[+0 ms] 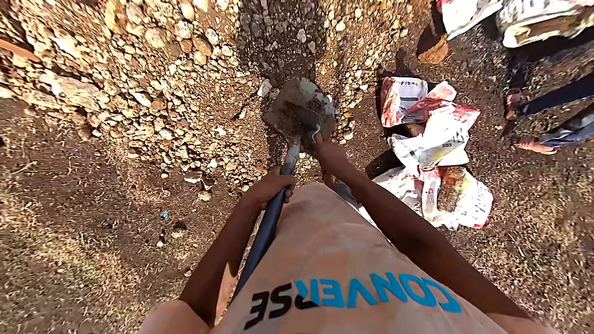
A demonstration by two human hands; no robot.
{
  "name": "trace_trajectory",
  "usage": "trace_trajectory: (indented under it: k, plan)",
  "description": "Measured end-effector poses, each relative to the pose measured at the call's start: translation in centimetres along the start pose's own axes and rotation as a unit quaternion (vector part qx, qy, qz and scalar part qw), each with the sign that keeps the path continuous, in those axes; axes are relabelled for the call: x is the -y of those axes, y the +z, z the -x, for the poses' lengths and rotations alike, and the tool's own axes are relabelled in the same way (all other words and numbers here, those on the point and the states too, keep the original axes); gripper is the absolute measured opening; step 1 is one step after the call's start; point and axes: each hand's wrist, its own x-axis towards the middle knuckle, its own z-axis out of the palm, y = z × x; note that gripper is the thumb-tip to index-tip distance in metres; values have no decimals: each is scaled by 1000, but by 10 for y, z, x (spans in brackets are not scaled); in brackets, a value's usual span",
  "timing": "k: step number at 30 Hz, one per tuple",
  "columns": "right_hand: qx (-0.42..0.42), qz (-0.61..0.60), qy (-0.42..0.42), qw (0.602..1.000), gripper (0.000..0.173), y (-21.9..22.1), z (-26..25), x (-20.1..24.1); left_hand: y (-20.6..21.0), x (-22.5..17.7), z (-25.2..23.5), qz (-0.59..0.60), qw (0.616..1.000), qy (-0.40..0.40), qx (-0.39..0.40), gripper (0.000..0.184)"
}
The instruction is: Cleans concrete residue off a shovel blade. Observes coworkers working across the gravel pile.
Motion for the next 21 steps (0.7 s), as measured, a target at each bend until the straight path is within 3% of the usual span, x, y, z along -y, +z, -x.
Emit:
trace_trajectory:
  k: [2,4,7,9,13,15,17,19,21]
  plan:
    - [13,-22,59,998,52,-12,-28,-16,1,6,1,1,1000,-4,2,24]
    - [-28,-72,80,994,54,-29,-22,-27,-1,8,1,11,1000,-5,3,21]
    - [-115,-107,10,988,44,-23,35,-32,-1,12,1,32,999,-4,4,17]
    - [-107,-103,-38,988,44,-11,62,-17,-1,12,-2,34,999,5,4,15]
    - [-44,-33,-134,989,44,6,21,1,6,6,0,0,1000,6,4,20]
    - [4,-1,-96,995,50,-12,-16,-1,10,6,7,-8,1000,4,6,21]
    - [-9,-23,-27,999,54,-28,-46,-21,12,14,11,-1,1000,1,19,18]
    - [-45,-72,33,996,60,-43,-52,-39,11,20,14,-6,1000,7,29,19]
    - [-68,-64,39,995,58,-58,-35,-37,10,18,16,-15,1000,15,20,22]
